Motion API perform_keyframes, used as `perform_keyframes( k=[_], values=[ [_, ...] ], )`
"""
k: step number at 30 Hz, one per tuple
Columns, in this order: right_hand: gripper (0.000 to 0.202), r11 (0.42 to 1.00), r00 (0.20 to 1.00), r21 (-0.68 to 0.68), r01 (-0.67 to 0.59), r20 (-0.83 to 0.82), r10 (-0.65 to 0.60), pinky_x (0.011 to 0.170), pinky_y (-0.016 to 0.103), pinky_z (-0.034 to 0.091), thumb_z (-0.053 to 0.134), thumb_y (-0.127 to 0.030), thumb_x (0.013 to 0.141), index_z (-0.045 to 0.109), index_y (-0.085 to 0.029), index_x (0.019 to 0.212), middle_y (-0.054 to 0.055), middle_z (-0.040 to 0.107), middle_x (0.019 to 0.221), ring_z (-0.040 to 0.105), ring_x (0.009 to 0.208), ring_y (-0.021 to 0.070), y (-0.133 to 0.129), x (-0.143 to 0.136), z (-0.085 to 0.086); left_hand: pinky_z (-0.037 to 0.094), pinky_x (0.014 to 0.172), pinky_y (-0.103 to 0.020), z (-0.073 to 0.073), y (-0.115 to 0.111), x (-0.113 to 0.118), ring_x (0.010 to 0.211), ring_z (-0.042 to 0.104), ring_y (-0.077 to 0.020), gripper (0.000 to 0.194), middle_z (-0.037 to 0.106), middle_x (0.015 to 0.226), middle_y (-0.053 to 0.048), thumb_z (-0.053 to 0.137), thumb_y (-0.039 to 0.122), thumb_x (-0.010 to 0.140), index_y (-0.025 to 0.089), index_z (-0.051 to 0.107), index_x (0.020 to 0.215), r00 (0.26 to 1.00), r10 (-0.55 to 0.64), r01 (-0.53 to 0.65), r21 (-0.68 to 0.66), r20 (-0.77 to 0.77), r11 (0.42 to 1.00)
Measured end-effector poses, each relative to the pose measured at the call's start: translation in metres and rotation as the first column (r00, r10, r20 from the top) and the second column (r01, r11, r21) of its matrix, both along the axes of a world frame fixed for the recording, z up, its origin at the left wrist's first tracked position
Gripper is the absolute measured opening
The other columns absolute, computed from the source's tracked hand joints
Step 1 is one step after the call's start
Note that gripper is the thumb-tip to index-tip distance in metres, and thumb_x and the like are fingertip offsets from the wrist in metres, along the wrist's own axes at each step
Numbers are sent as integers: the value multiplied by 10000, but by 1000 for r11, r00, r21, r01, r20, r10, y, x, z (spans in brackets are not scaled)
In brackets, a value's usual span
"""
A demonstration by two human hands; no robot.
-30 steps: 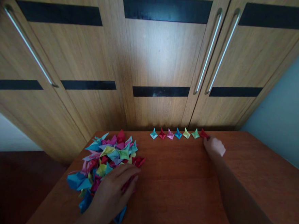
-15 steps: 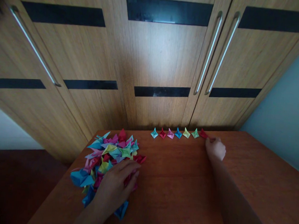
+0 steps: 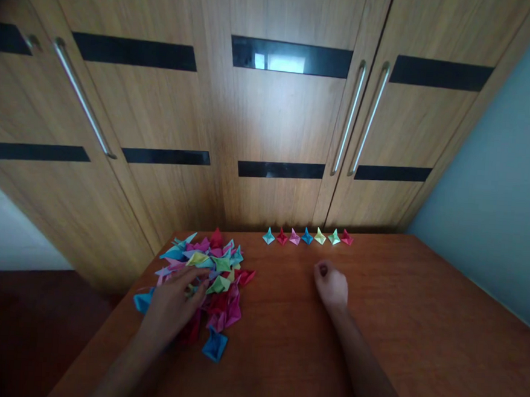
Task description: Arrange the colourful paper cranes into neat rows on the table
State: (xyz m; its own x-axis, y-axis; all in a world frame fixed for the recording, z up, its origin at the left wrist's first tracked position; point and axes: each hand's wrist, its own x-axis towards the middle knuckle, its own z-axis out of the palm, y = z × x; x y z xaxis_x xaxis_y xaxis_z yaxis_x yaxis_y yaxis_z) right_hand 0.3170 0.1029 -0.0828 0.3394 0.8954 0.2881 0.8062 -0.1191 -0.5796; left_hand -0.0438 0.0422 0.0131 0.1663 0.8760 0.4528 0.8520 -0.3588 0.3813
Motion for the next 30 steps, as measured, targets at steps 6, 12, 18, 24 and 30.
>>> perform_keyframes(
  k=[6,12,18,24,30],
  values=[
    [134,983,983,-35,-182,12,183,548,212,355,492,-326,814,595,-247,781,-17,664,688,618,630,140,-20,-43,5,487,827,-337,-16,-34,3,927,606,-204,224,649,999,-55,485,265,862,226,636,1023,996,-77,73,-61,-56,995],
    [128,977,979,-55,-204,6,205,544,215,346,493,-319,806,592,-244,773,-23,656,696,599,627,132,-26,-46,8,475,820,-371,-26,-41,14,915,592,-228,233,648,1011,-69,516,233,845,226,628,1049,977,-60,56,-28,-202,998],
    [124,970,972,-61,-236,11,237,557,225,353,479,-311,822,581,-247,791,-18,655,702,606,646,149,-26,-45,8,480,788,-361,-29,-35,15,864,601,-216,210,656,957,-62,487,184,859,219,627,1012,973,-42,42,-4,-225,999],
    [120,968,969,-60,-244,13,245,556,223,349,477,-310,820,574,-253,780,-21,652,698,600,646,147,-28,-45,10,483,786,-362,-29,-31,9,867,599,-219,192,654,928,-61,476,182,863,205,632,972,983,-6,12,27,-182,1000],
    [114,965,966,-43,-259,8,260,564,221,352,479,-307,818,572,-248,787,-24,640,686,596,641,144,-27,-45,9,489,826,-360,-29,-27,0,912,607,-214,192,665,947,-54,497,199,848,206,636,981,999,24,-20,83,-44,996]
  ],
)
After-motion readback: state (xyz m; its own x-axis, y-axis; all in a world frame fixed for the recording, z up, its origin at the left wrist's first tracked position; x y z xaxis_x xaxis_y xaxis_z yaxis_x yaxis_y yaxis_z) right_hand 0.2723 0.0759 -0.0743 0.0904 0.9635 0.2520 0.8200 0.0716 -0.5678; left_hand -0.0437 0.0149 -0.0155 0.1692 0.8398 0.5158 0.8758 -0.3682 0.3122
